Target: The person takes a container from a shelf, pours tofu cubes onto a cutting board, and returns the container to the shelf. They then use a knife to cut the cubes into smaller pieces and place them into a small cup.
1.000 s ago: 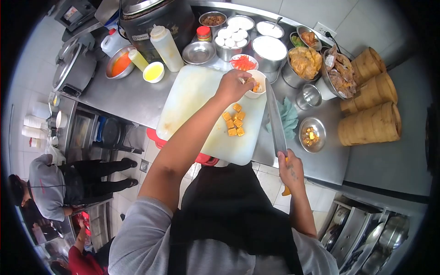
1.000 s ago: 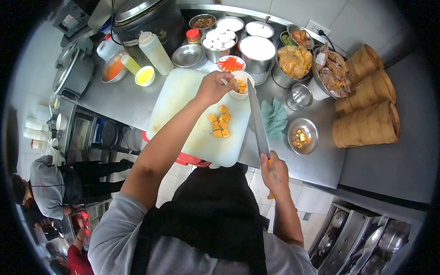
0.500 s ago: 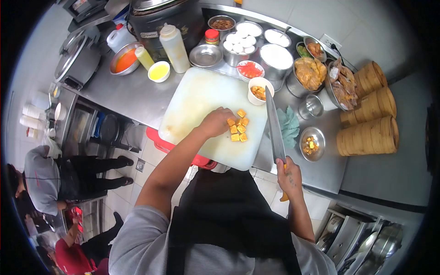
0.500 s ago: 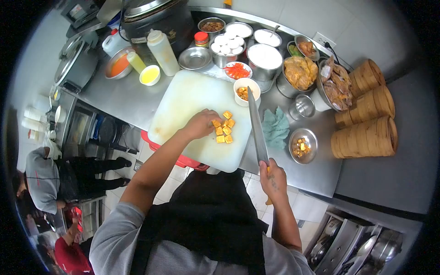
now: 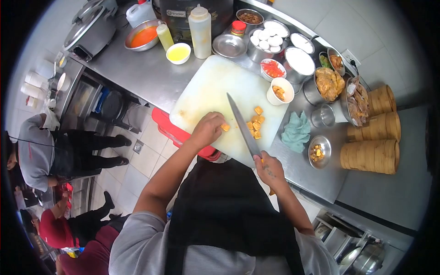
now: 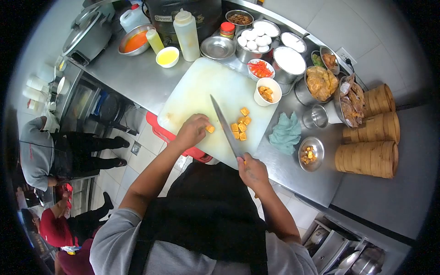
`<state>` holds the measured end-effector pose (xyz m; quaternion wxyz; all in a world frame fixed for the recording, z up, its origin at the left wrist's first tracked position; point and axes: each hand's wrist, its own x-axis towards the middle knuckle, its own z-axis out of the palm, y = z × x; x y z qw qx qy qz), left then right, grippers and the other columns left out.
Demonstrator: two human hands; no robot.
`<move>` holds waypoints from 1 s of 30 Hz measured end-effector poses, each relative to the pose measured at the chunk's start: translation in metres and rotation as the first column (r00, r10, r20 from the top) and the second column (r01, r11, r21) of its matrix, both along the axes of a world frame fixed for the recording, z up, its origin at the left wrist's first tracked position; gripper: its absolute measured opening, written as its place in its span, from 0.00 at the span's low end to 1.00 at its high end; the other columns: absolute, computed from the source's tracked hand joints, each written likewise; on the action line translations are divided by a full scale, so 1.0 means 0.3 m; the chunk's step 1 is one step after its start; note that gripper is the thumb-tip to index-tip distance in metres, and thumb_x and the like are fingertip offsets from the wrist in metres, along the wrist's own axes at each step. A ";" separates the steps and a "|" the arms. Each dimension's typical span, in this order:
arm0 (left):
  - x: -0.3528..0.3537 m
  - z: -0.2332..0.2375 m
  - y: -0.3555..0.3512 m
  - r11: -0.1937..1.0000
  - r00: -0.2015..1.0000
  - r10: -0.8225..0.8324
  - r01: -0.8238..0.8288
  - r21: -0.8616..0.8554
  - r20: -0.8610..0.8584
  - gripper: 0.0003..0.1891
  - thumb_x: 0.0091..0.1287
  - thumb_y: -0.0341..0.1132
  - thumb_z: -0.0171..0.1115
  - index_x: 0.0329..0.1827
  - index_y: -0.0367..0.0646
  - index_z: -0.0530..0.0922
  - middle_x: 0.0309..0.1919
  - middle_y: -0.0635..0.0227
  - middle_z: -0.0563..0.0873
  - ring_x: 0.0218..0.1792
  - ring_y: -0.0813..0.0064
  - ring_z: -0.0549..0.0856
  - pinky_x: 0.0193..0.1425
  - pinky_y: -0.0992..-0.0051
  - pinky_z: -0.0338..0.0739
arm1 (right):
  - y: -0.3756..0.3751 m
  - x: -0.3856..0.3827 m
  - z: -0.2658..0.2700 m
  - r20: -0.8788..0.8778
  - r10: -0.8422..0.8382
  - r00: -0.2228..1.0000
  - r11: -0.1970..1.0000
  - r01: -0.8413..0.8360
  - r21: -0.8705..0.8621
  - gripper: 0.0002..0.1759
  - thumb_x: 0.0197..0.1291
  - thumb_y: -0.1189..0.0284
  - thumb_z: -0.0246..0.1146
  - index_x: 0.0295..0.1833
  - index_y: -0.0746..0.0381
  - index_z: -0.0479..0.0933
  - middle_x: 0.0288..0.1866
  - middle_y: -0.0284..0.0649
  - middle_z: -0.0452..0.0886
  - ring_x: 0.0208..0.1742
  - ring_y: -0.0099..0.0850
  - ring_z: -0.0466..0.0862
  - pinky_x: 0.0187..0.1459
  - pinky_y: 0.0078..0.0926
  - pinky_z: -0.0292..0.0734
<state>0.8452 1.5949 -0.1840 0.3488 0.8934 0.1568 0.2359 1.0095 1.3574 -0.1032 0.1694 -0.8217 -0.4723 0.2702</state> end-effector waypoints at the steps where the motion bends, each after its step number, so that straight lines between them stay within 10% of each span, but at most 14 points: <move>1: -0.002 0.005 -0.028 0.990 0.992 0.120 -0.118 -0.080 0.029 0.13 0.54 0.22 0.69 0.43 0.40 0.84 0.46 0.59 0.85 0.50 0.55 0.83 0.55 0.63 0.80 | 0.012 -0.008 -0.002 0.013 0.035 0.999 0.999 -0.035 -0.010 0.16 0.75 0.61 0.56 0.41 0.64 0.75 0.29 0.58 0.84 0.35 0.60 0.85 0.39 0.56 0.78; 11: 0.022 -0.030 -0.141 0.928 0.924 0.370 -0.373 0.008 0.097 0.13 0.55 0.27 0.73 0.42 0.37 0.81 0.42 0.57 0.81 0.47 0.54 0.81 0.51 0.60 0.78 | 0.105 -0.040 -0.025 0.111 0.112 0.987 0.993 -0.108 -0.042 0.14 0.74 0.63 0.56 0.42 0.65 0.76 0.30 0.58 0.85 0.33 0.59 0.86 0.41 0.54 0.80; 30: 0.032 -0.032 -0.094 0.963 0.954 0.267 -0.271 0.013 0.133 0.11 0.53 0.25 0.69 0.40 0.39 0.81 0.37 0.59 0.79 0.43 0.55 0.80 0.49 0.60 0.78 | 0.126 -0.057 -0.046 0.198 0.176 0.964 0.983 -0.181 0.009 0.13 0.73 0.66 0.56 0.39 0.64 0.76 0.28 0.55 0.84 0.30 0.56 0.86 0.38 0.53 0.81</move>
